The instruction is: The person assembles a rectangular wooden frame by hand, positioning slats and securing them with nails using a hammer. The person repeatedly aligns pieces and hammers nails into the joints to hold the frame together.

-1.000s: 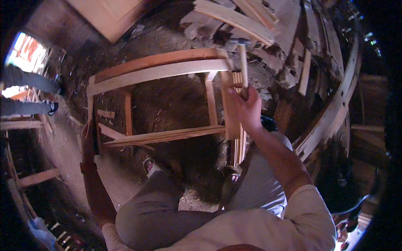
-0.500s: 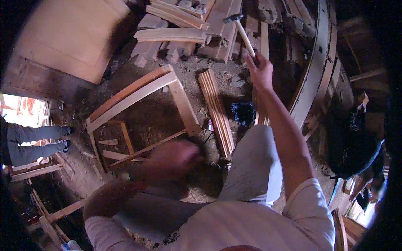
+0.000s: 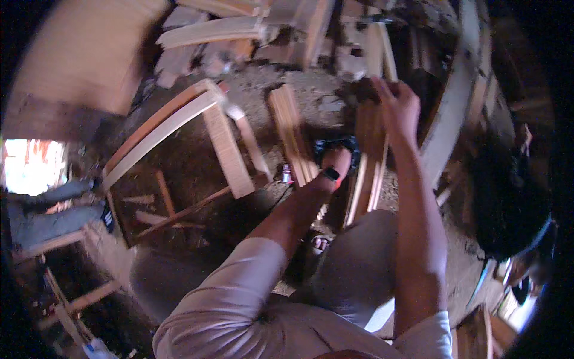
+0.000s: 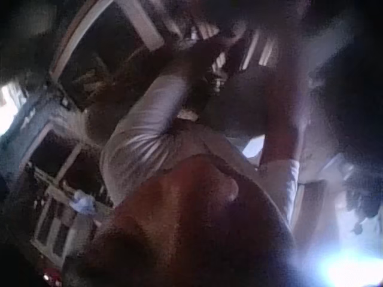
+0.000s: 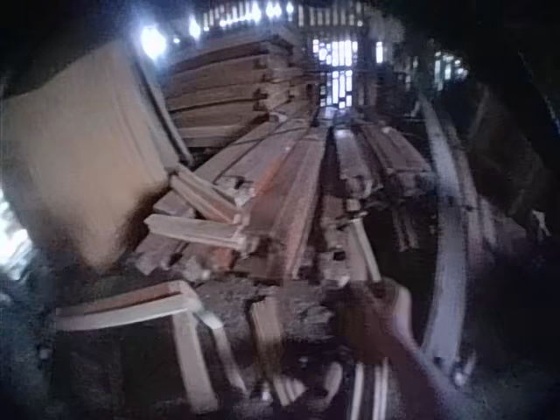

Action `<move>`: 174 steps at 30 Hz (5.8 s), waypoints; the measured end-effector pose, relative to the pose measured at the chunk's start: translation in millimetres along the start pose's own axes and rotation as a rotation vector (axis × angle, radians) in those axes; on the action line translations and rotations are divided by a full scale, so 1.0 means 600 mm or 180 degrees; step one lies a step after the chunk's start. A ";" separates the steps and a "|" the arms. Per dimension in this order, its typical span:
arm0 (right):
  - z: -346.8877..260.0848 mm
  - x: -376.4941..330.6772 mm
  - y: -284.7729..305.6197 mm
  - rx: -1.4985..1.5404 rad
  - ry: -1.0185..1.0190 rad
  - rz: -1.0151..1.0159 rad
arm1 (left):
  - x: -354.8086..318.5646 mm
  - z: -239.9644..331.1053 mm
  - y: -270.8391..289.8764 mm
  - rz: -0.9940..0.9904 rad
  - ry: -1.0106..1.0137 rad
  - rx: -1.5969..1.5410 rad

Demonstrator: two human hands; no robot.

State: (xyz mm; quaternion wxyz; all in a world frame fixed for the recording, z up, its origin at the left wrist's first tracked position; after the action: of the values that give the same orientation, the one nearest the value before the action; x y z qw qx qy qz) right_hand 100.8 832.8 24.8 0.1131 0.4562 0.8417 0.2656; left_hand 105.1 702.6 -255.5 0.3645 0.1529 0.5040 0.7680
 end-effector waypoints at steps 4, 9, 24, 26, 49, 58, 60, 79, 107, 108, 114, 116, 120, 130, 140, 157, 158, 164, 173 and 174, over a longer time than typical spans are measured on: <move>-0.004 0.002 0.012 -0.0099 0.0149 -0.0140 | 0.008 -0.028 -0.033 -0.0158 -0.0020 -0.0904; 0.028 0.018 -0.004 -0.0114 -0.0098 -0.0294 | 0.007 0.039 0.015 0.0103 -0.0690 0.0405; 0.000 0.009 -0.061 0.0061 0.0227 -0.0360 | -0.035 0.052 0.054 0.0588 -0.1062 0.1093; -0.004 0.010 -0.057 0.0047 0.0334 -0.0308 | -0.037 0.065 0.059 0.0641 -0.1311 0.1206; -0.137 -0.332 -0.214 0.0945 -0.0270 -0.1738 | -0.384 -0.233 0.802 -0.0531 0.0170 -0.0597; -0.209 -0.314 -0.280 0.0498 -0.0692 -0.0844 | -0.410 -0.271 0.671 -0.0717 -0.0306 -0.0887; -0.195 -0.296 -0.254 0.0105 -0.0575 -0.0862 | -0.422 -0.285 0.660 -0.1905 0.0231 -0.1349; -0.098 -0.399 -0.300 -0.0720 -0.1774 -0.0689 | -0.378 -0.410 0.627 0.0420 0.1597 -0.3785; -0.089 -0.557 -0.267 0.0054 -0.2633 -0.0639 | -0.300 -0.318 0.539 0.1742 0.2703 -0.6212; -0.084 -0.556 -0.268 0.0100 -0.2514 -0.0593 | -0.300 -0.317 0.542 0.1751 0.2711 -0.6219; -0.096 -0.555 -0.270 -0.0159 -0.2645 -0.0799 | -0.298 -0.318 0.546 0.1909 0.2671 -0.6220; -0.138 -0.541 -0.277 0.0242 -0.2685 -0.0810 | -0.300 -0.314 0.545 0.1873 0.2792 -0.6190; -0.154 -0.543 -0.268 0.0420 -0.2741 -0.0737 | -0.293 -0.314 0.544 0.1816 0.2648 -0.6325; 0.002 -0.578 -0.268 -0.0196 -0.2448 -0.0782 | -0.310 -0.319 0.546 0.1862 0.2565 -0.6366; -0.101 -0.544 -0.267 -0.0020 -0.2126 -0.0506 | -0.308 -0.327 0.540 0.1682 0.2448 -0.6205; -0.025 -0.404 -0.122 -0.0394 -0.2042 -0.1805 | -0.292 -0.350 0.797 0.1623 0.0438 -0.1974; -0.029 -0.397 -0.117 -0.0469 -0.1814 -0.1797 | -0.273 -0.344 0.792 0.1466 0.0295 -0.1901; -0.058 -0.318 -0.152 -0.0098 -0.1651 -0.2381 | -0.211 -0.350 0.743 0.1045 0.0072 -0.2060; -0.138 -0.241 -0.152 0.0779 -0.0837 -0.2286 | -0.128 -0.345 0.702 0.0894 -0.0580 -0.2157; -0.137 -0.238 -0.147 0.0839 -0.0804 -0.2307 | -0.124 -0.350 0.699 0.0905 -0.0682 -0.2251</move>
State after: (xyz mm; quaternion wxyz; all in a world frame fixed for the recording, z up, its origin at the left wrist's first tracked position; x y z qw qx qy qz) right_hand 82.2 647.2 37.3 0.2425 0.1696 0.9544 0.0402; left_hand -140.2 415.3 32.3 0.3351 0.1654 0.1413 0.9167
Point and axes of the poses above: each hand's wrist, its own x-axis towards the middle knuckle, its own y-axis out of the back of the hand, z = x × y, the point moved 9 cm from there along x, towards the middle knuckle
